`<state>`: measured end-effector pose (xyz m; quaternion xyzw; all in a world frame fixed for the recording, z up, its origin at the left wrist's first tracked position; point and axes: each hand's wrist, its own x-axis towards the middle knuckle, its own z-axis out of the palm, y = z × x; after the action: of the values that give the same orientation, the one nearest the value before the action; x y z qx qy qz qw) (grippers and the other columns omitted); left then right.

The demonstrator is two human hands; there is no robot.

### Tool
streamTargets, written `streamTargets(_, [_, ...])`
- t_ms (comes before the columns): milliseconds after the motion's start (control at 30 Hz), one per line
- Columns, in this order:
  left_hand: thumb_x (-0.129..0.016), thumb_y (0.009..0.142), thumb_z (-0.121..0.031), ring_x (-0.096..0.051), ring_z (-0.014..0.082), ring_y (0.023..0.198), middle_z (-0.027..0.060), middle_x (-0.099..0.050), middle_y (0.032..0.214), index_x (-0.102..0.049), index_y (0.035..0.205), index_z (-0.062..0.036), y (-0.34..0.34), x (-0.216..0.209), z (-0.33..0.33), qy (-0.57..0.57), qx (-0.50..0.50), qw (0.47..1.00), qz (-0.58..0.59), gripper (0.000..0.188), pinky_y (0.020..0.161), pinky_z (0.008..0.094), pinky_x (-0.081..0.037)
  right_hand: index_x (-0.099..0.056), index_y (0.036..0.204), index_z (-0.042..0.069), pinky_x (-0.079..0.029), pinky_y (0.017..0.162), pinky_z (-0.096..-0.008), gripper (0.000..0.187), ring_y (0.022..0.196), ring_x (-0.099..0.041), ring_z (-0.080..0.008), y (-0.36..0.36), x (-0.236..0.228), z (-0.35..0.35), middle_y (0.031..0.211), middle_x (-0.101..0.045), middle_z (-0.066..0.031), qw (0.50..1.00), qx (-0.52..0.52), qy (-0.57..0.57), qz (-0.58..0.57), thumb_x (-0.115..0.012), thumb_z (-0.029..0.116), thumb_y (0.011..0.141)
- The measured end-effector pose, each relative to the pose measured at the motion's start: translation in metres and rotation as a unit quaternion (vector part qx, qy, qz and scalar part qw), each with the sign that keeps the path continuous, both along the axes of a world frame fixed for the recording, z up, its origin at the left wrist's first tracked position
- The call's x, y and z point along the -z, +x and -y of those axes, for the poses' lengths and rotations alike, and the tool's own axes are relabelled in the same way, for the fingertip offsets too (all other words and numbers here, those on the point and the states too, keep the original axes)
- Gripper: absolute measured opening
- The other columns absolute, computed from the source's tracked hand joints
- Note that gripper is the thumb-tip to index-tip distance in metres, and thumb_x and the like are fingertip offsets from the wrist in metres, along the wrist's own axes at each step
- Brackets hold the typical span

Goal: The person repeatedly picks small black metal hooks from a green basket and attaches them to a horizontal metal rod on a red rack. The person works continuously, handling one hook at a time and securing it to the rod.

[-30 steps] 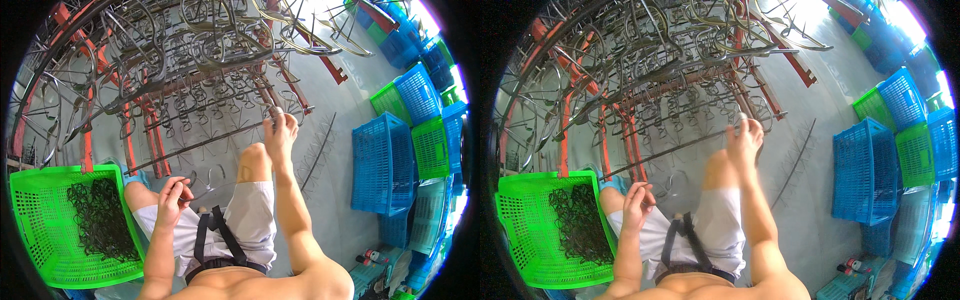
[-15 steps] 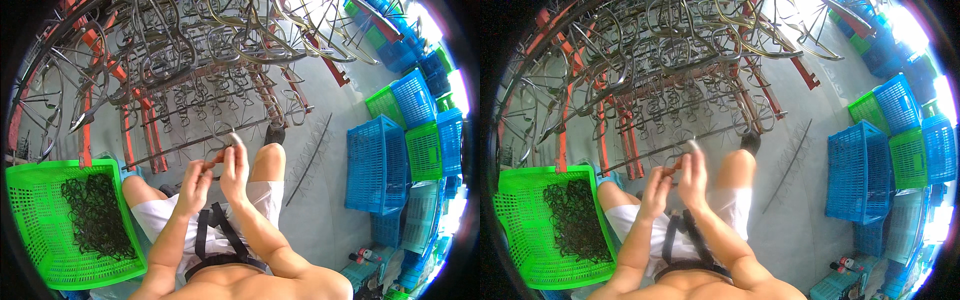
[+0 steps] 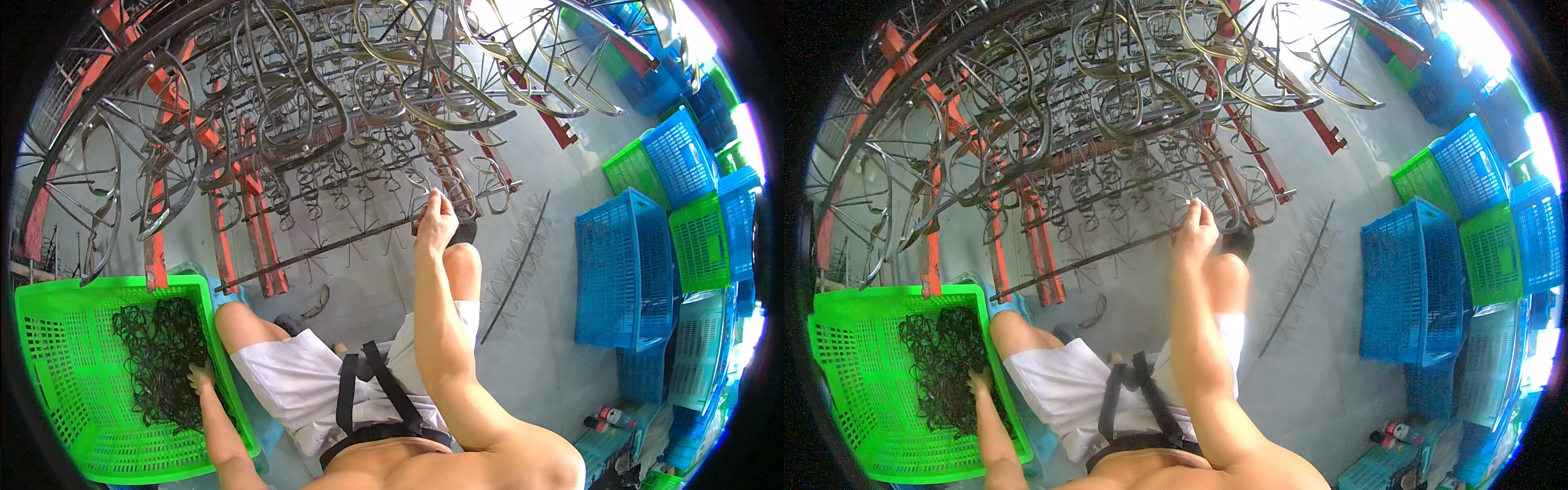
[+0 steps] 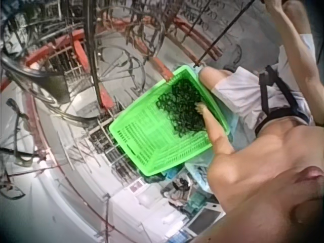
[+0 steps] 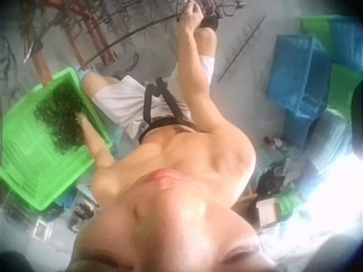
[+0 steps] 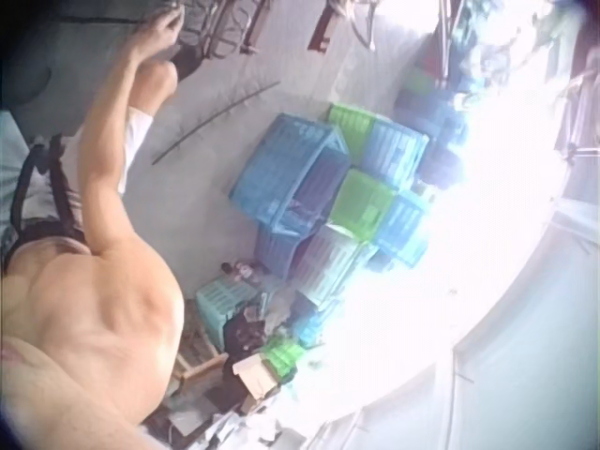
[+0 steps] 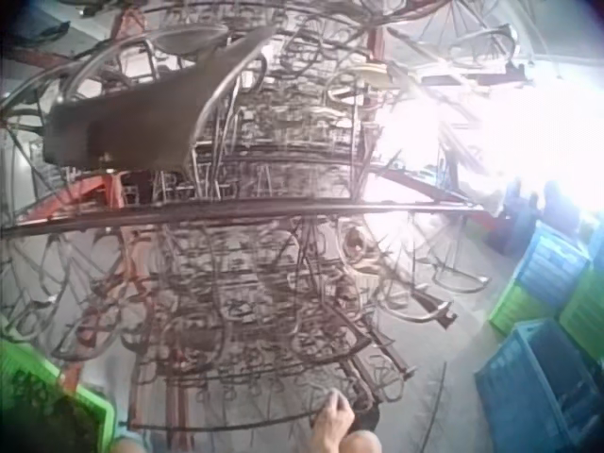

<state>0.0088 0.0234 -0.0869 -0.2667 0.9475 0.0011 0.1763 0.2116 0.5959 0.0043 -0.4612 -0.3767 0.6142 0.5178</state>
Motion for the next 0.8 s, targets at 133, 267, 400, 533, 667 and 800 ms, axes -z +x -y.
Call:
streamTargets(133, [-0.048, 0.088, -0.046, -0.041, 0.0386, 0.119, 0.0191, -0.041, 0.134, -0.043, 0.132, -0.0133, -0.001, 0.018, 0.021, 0.209, -0.014, 0.977, 0.032, 0.055, 0.1, 0.0527, -0.032, -0.059, 0.083, 0.005, -0.027, 0.035, -0.0216, 0.014, 0.038, -0.036, -0.0061, 0.007, -0.009, -0.006, 0.054, -0.045, 0.0026, 0.988, -0.075, -0.11, -0.081, -0.058, 0.019, 0.088])
streamTargets(267, [-0.046, 0.088, -0.048, -0.044, 0.0383, 0.118, 0.0199, -0.043, 0.132, -0.042, 0.132, -0.0081, 0.012, 0.014, 0.006, 0.274, -0.016, 0.961, -0.02, 0.059, 0.098, 0.0484, -0.034, -0.059, 0.085, 0.006, -0.029, 0.036, -0.0219, 0.013, 0.04, -0.038, -0.0066, 0.016, -0.016, -0.007, 0.056, -0.046, 0.0025, 0.985, -0.122, -0.099, -0.072, -0.057, 0.018, 0.088])
streamTargets(400, [-0.044, 0.089, -0.048, -0.045, 0.0377, 0.118, 0.021, -0.044, 0.132, -0.038, 0.134, -0.0028, 0.004, 0.038, 0.03, 0.361, -0.018, 0.929, -0.083, 0.064, 0.096, 0.0437, -0.036, -0.06, 0.089, 0.004, -0.029, 0.036, -0.0223, 0.016, 0.041, -0.039, -0.0064, 0.014, -0.008, -0.008, 0.056, -0.046, 0.0022, 0.986, -0.148, -0.054, -0.048, -0.055, 0.02, 0.09])
streamTargets(533, [-0.043, 0.09, -0.044, -0.044, 0.037, 0.12, 0.022, -0.042, 0.134, -0.034, 0.136, 0.0013, 0.006, 0.002, -0.001, 0.391, -0.041, 0.919, 0.02, 0.065, 0.096, 0.0411, -0.037, -0.061, 0.104, 0.003, -0.032, 0.039, -0.0226, 0.026, 0.042, -0.038, -0.0061, 0.02, 0.006, -0.007, 0.056, -0.043, 0.0029, 0.988, -0.157, -0.003, 0.005, -0.053, 0.024, 0.092])
streamTargets(667, [-0.043, 0.094, -0.031, -0.055, 0.0322, 0.101, 0.0194, -0.051, 0.12, -0.035, 0.133, 0.0028, -0.01, 0.031, 0.063, 0.146, 0.17, 0.974, -0.023, 0.052, 0.08, 0.0402, -0.044, -0.06, 0.109, 0.004, -0.034, 0.042, -0.022, 0.03, 0.047, -0.039, -0.0047, 0.003, -0.003, 0.013, 0.056, -0.041, 0.0046, 0.977, -0.203, 0.043, 0.043, -0.051, 0.028, 0.093])
streamTargets(800, [-0.042, 0.096, -0.027, -0.048, 0.022, 0.068, 0.0106, -0.05, 0.085, -0.044, 0.121, -0.0016, -0.015, 0.02, 0.047, 0.417, -0.035, 0.899, -0.128, 0.036, 0.059, 0.0369, -0.042, -0.06, 0.109, 0.004, -0.035, 0.043, -0.0251, 0.03, 0.048, -0.042, -0.0067, 0.006, -0.003, 0.018, 0.055, -0.044, 0.0014, 0.969, -0.203, 0.069, 0.125, -0.051, 0.029, 0.093])
